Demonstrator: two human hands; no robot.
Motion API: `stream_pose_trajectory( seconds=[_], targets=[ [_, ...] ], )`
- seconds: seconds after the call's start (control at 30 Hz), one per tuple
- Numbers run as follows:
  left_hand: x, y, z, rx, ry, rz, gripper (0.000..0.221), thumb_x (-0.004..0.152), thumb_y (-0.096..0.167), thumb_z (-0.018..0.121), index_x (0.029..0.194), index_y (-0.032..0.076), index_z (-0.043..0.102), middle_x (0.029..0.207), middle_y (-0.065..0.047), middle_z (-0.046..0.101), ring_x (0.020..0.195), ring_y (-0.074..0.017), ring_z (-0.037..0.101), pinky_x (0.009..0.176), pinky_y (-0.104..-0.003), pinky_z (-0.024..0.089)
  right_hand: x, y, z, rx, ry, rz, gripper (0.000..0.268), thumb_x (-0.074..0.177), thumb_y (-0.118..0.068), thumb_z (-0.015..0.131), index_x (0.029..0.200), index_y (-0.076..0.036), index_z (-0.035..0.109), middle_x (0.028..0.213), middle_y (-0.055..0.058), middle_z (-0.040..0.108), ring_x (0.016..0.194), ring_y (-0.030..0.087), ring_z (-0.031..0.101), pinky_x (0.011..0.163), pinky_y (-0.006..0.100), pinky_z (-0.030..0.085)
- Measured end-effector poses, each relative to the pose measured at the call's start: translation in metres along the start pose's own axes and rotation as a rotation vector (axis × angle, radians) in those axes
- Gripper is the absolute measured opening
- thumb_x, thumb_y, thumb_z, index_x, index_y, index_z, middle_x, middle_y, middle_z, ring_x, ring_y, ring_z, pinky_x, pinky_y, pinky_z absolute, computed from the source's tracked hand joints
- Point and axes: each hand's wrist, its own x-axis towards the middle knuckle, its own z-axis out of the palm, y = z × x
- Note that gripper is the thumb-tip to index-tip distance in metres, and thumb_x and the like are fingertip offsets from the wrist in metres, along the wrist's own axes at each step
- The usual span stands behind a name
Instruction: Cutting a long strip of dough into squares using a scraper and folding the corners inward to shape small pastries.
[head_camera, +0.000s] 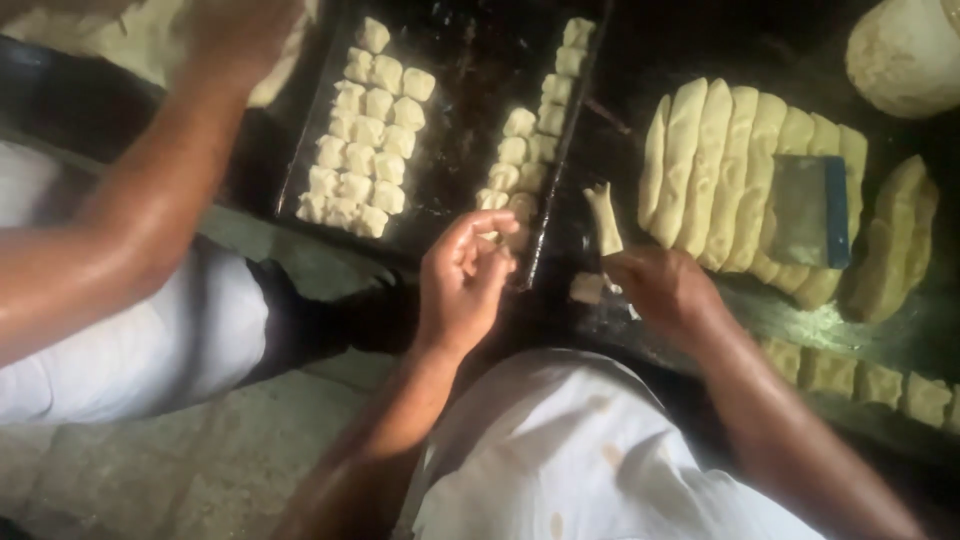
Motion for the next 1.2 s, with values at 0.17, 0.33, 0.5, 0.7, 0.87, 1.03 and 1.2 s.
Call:
stream_pose_trajectory(
  seconds=[0.17,0.33,0.5,0.7,0.87,1.03,1.2],
  targets=[
    [0.007,0.001,-0.026,0.008,0.040,-0.009,0.030,0.098,-0.004,0.058,0.127,-0.001,0.063,0.113,-0.009,0.070,0.081,-0.0064,0.063,0.073,-0.022,0.053,-0.009,-0.048,-0.007,-0.089,-0.034,0.184,0.035,0.091,-0.038,0.070,0.118,-0.016,0.073,0.113,0.012,0.074,0.092,0.028,0.073,0.082,0.042,0.057],
    [0.024,0.005,-0.048,0.118,0.029,0.045,0.026,0.098,-0.001,0.064,0.124,0.000,0.065,0.108,-0.006,0.073,0.080,-0.0056,0.061,0.069,-0.021,0.050,0.036,-0.030,-0.017,-0.138,-0.308,0.092,0.033,0.092,-0.042,0.066,0.115,-0.020,0.076,0.111,0.005,0.080,0.094,0.020,0.077,0.083,0.037,0.065],
    [0.062,-0.001,-0.058,0.273,0.018,0.012,0.025,0.098,0.003,0.067,0.123,0.002,0.066,0.103,-0.005,0.073,0.075,-0.0062,0.065,0.066,-0.022,0.053,0.103,-0.106,-0.063,-0.064,-0.001,0.222,0.039,0.094,-0.039,0.067,0.130,-0.024,0.070,0.130,0.003,0.068,0.102,0.023,0.072,0.085,0.043,0.063],
    [0.098,-0.003,-0.059,0.496,-0.029,0.160,0.026,0.091,0.004,0.072,0.117,0.002,0.067,0.100,-0.008,0.072,0.068,-0.0126,0.066,0.062,-0.026,0.054,0.207,-0.099,-0.046,-0.452,0.151,-0.150,0.048,0.100,-0.048,0.061,0.135,-0.016,0.067,0.137,0.009,0.066,0.131,0.032,0.055,0.115,0.050,0.040],
    [0.098,-0.001,-0.070,0.508,-0.042,0.225,0.025,0.092,0.002,0.072,0.117,0.002,0.067,0.100,-0.008,0.071,0.069,-0.0143,0.066,0.065,-0.026,0.054,0.224,-0.083,-0.037,-0.603,0.177,-0.238,0.048,0.097,-0.046,0.058,0.134,-0.017,0.067,0.137,0.010,0.063,0.138,0.036,0.043,0.114,0.058,0.030],
    [0.095,0.007,-0.080,0.437,-0.012,0.177,0.021,0.093,0.001,0.069,0.115,0.002,0.069,0.098,-0.008,0.070,0.065,-0.0130,0.065,0.058,-0.026,0.051,0.230,-0.087,-0.040,-0.552,0.119,-0.241,0.047,0.108,-0.041,0.050,0.146,-0.016,0.060,0.141,0.010,0.064,0.137,0.041,0.047,0.117,0.058,0.034],
    [0.098,0.007,-0.084,0.491,0.006,0.210,0.020,0.093,0.002,0.071,0.113,0.001,0.069,0.093,-0.008,0.071,0.060,-0.0138,0.060,0.057,-0.027,0.049,0.238,-0.090,-0.044,-0.731,0.095,-0.234,0.040,0.101,-0.041,0.056,0.136,-0.024,0.067,0.137,0.008,0.065,0.142,0.038,0.042,0.119,0.057,0.027]
  ],
)
